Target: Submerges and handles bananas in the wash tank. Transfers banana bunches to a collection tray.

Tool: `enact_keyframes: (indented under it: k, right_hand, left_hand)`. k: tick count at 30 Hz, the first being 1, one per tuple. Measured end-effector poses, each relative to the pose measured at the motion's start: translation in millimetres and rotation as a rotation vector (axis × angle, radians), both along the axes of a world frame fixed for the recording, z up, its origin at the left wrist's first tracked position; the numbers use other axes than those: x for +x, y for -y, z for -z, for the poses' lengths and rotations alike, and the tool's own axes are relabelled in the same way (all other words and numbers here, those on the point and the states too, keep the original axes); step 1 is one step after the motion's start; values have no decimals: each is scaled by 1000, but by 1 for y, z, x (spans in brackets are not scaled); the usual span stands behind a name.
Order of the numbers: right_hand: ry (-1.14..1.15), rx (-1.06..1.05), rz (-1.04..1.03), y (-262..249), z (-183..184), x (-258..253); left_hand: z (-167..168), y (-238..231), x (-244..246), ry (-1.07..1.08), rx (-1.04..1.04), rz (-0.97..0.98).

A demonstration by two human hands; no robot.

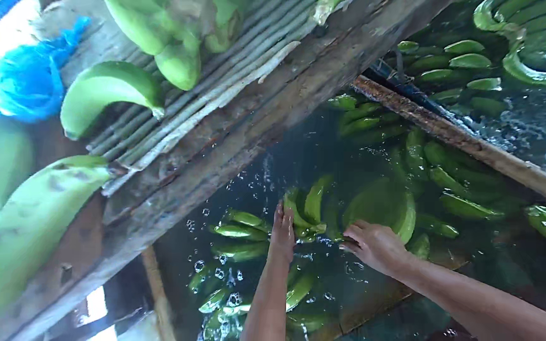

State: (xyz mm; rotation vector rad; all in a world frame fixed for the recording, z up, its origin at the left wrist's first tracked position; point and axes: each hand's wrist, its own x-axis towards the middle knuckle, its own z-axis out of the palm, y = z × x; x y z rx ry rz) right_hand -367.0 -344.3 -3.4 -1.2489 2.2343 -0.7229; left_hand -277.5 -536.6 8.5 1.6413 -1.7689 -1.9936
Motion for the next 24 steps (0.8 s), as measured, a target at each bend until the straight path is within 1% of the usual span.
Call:
enact_keyframes:
  k: [2, 3, 5, 6, 7, 8, 9, 11, 13, 15, 16, 17, 19, 20, 22, 24]
  right_hand:
    - [76, 130, -68, 8, -6, -5]
    - [129, 212, -120, 10, -11, -8]
    - [207, 330, -224, 11, -17, -11]
    - [239, 362, -262, 11, -18, -11]
    - [265, 384, -294, 10, -17, -9]
    - [292, 408, -319, 8, -17, -7]
    - [307, 424, -341, 6, -16, -5]
    - [309, 430, -371, 3, -15, 0]
    - [288, 400, -369, -4, -13, 1]
    - [257, 357, -351, -11, -12, 1]
    - [238, 319, -339, -14, -11, 0]
    - [206, 261, -317, -17, -7, 0]
    - [145, 156, -276, -22, 1, 0]
    - [112, 122, -261, -23, 5, 1]
    - [38, 66, -209, -22, 13, 5]
    - [-17, 7, -146, -22, 22, 8]
  left_hand:
    - [8, -1, 15, 25, -199, 127]
    - [10, 3, 21, 99, -334, 252]
    - [0, 14, 22, 398, -581, 560]
    - [-9, 15, 13, 525, -683, 666]
    - [-15, 12, 1, 555, -807, 731]
    - [-18, 8, -15, 486, -930, 775]
    - [-21, 2, -39, 386, -1008, 835]
    - [-16, -6, -102, 226, -1015, 1009]
    - [1, -9, -169, 152, -952, 1111]
    - [21, -4, -223, 216, -867, 1107]
    - [31, 0, -242, 263, -827, 1085]
    - [39, 3, -254, 273, -795, 1047]
    - [52, 9, -261, 201, -738, 964]
    - [54, 11, -257, 145, -720, 942]
    - [46, 13, -242, 52, -697, 919]
    - [41, 17, -220, 31, -648, 861]
